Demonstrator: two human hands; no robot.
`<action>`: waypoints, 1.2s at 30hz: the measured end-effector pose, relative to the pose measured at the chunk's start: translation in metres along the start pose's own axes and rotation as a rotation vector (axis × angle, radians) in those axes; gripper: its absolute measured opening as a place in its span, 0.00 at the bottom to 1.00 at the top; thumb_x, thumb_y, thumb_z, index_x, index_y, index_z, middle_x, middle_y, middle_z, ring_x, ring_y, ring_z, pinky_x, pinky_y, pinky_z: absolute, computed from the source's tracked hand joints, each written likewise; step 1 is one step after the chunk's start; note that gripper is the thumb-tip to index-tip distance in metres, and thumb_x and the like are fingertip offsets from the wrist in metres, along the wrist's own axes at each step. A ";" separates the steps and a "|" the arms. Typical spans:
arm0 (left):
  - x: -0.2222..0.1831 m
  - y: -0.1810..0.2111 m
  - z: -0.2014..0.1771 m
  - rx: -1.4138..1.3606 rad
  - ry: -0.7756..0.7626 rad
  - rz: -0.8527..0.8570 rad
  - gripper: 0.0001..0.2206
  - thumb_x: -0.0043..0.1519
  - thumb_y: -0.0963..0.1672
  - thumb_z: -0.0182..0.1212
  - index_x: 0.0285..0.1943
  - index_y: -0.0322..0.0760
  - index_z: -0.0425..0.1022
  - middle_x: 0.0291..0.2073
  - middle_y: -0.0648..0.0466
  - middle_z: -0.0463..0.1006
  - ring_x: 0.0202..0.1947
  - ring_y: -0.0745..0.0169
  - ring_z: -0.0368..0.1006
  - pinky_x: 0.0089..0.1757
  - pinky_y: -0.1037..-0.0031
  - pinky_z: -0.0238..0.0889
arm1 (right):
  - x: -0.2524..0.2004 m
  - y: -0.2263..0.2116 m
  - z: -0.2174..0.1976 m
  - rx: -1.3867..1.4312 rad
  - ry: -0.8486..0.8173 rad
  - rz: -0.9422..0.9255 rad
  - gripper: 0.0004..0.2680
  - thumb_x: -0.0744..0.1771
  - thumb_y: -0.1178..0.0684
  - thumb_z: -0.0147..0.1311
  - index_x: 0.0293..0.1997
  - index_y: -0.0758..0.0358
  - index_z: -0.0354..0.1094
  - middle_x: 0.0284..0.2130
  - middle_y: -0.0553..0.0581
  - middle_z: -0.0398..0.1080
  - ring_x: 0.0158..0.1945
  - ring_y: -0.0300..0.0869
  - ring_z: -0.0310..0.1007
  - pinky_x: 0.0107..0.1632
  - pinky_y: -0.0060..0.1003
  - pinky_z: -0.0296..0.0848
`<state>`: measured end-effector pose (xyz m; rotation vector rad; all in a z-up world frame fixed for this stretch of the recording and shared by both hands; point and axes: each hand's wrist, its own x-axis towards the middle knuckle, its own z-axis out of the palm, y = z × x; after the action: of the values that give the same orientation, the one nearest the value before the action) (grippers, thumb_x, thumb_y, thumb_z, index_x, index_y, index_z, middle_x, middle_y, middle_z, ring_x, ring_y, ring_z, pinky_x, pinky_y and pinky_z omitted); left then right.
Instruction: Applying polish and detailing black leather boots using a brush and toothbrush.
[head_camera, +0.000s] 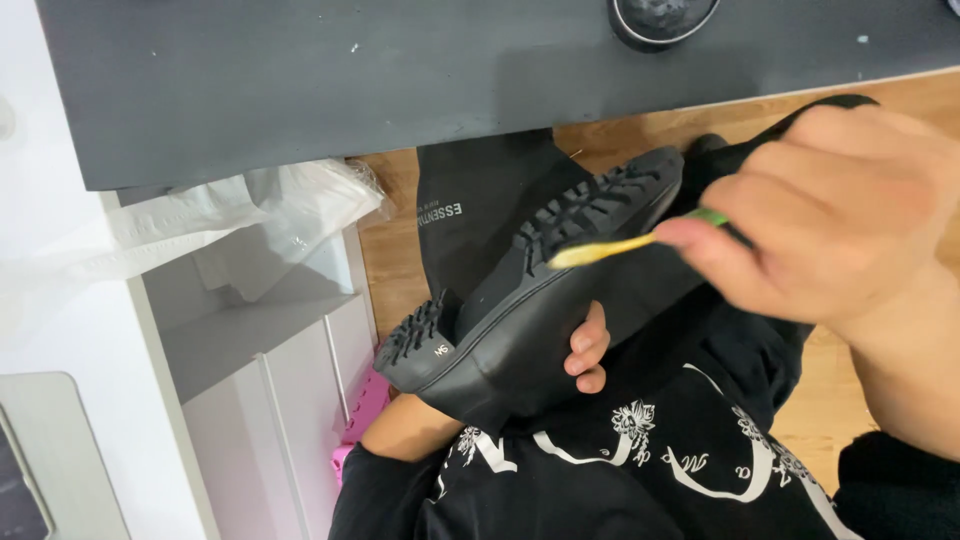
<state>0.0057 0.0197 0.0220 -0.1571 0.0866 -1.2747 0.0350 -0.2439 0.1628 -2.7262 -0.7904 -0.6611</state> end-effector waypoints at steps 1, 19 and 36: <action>-0.001 -0.003 -0.002 -0.015 0.007 0.000 0.17 0.70 0.51 0.52 0.52 0.33 0.73 0.39 0.47 0.72 0.40 0.54 0.70 0.46 0.58 0.61 | 0.003 -0.006 0.000 0.006 0.006 0.004 0.13 0.59 0.44 0.70 0.21 0.61 0.71 0.17 0.52 0.62 0.24 0.47 0.59 0.28 0.40 0.56; 0.001 -0.003 0.005 0.073 0.107 -0.022 0.20 0.72 0.53 0.50 0.43 0.30 0.71 0.37 0.49 0.71 0.36 0.56 0.67 0.44 0.62 0.62 | -0.008 -0.006 0.004 0.041 0.064 0.000 0.13 0.58 0.42 0.68 0.21 0.59 0.71 0.16 0.50 0.59 0.23 0.45 0.59 0.27 0.39 0.54; 0.000 -0.010 -0.014 0.074 0.068 -0.049 0.20 0.72 0.52 0.49 0.42 0.29 0.70 0.34 0.49 0.72 0.36 0.56 0.68 0.47 0.61 0.63 | -0.019 0.006 -0.001 0.036 0.022 -0.025 0.12 0.57 0.45 0.70 0.21 0.61 0.71 0.16 0.50 0.59 0.23 0.45 0.59 0.28 0.39 0.55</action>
<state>-0.0062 0.0160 0.0098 -0.0527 0.0946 -1.3307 0.0232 -0.2578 0.1540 -2.6756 -0.8248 -0.6747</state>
